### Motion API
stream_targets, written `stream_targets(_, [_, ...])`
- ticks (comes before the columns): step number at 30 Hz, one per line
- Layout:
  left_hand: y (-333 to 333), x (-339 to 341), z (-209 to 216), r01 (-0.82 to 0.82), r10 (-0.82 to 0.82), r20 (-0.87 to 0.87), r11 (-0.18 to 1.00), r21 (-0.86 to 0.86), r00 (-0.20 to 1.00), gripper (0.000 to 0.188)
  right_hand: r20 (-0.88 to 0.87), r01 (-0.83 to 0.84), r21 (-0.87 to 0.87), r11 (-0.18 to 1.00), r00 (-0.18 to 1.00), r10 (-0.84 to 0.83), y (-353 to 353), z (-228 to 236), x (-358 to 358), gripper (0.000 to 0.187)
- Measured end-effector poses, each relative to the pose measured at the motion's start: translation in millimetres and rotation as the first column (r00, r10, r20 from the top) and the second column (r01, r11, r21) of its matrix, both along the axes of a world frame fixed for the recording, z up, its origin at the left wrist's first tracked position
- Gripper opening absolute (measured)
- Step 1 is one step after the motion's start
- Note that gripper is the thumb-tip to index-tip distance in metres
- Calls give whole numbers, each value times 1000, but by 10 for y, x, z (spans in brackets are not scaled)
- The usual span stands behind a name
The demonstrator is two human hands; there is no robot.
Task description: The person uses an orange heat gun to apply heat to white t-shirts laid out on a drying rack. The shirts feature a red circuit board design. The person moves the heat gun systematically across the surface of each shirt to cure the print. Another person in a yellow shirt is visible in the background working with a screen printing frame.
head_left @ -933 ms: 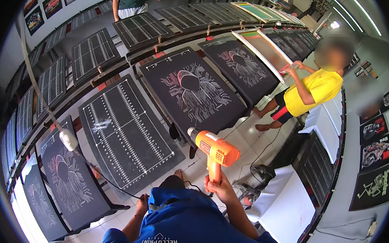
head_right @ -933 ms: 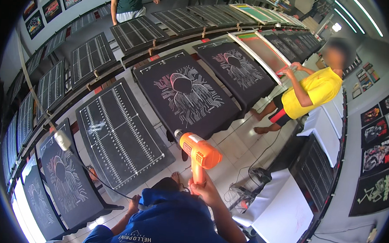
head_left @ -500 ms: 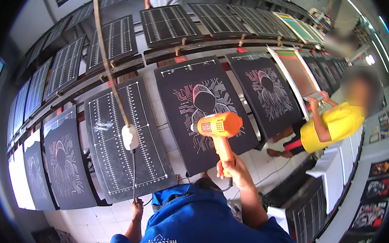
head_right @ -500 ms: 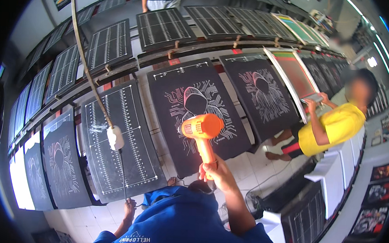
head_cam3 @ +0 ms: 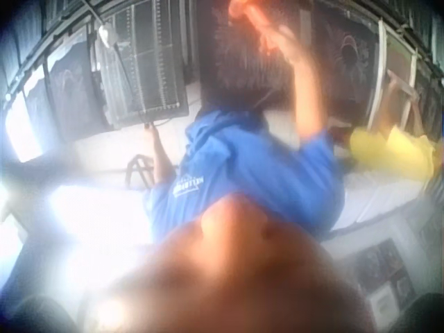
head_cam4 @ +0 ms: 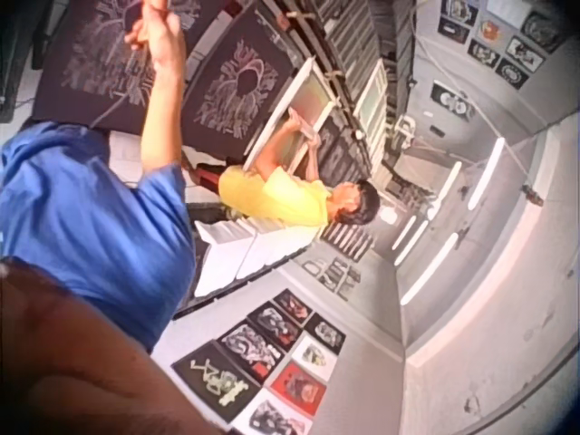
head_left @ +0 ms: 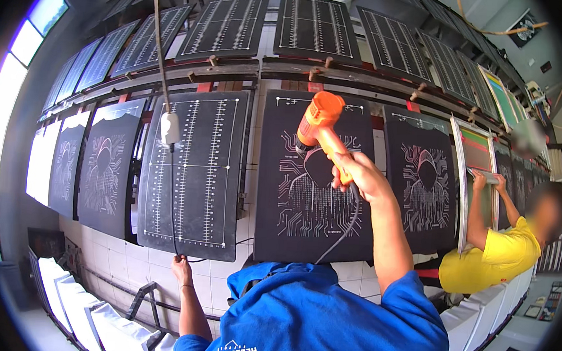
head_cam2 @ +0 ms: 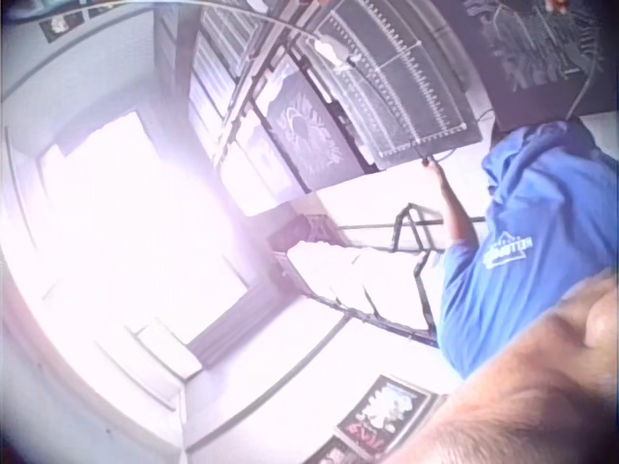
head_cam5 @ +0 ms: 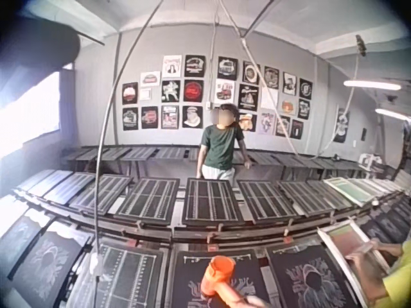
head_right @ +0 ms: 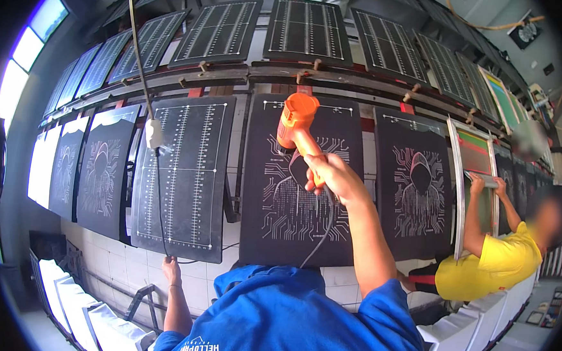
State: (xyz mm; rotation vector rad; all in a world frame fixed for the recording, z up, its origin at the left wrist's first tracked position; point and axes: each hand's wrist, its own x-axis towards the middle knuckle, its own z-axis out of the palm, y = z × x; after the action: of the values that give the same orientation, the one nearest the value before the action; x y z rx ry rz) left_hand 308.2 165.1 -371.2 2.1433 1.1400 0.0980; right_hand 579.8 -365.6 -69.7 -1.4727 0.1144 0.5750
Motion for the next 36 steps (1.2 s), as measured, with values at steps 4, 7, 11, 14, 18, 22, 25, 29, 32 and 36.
stream_targets(4, [-65, -15, -19, -82, 82, -1, 997, -9, 997, 26, 49, 7, -4, 1000, 999, -6, 303, -306, 427, 34])
stream_targets(7, [-116, -30, -115, -73, 72, 39, 997, 11, 997, 22, 36, 9, -44, 999, 999, -7, 387, -454, 528, 35])
stream_targets(11, [-148, -67, -253, -65, 63, 50, 997, 28, 997, 20, 28, 3, -87, 996, 1000, 0, 484, -552, 609, 35])
stream_targets(14, [-190, -49, -268, -61, 56, 63, 995, 82, 996, 19, 42, 28, -76, 997, 999, -25, 559, -575, 634, 34])
stream_targets(18, [-231, 28, -219, -116, 115, 142, 993, 0, 983, 22, 71, 17, -52, 999, 997, -13, 613, -618, 655, 31])
stream_targets(22, [-229, 40, -249, -107, 96, 144, 992, 67, 985, 26, 83, 19, -81, 997, 996, -12, 667, -617, 655, 29])
stream_targets(25, [-230, 20, -333, -136, 130, 186, 990, 23, 974, 27, 45, -15, -82, 997, 999, 19, 644, -568, 708, 29])
stream_targets(29, [-240, -48, -367, -100, 99, 132, 995, 0, 986, 33, 69, -12, -116, 993, 997, 20, 685, -546, 641, 28])
stream_targets(32, [-287, -44, -338, -74, 65, 168, 996, 50, 984, 33, 16, 19, -113, 993, 1000, -18, 613, -487, 619, 28])
stream_targets(36, [-231, -107, -468, -95, 91, 146, 995, 20, 985, 33, 23, -20, -162, 987, 999, 24, 617, -439, 538, 29])
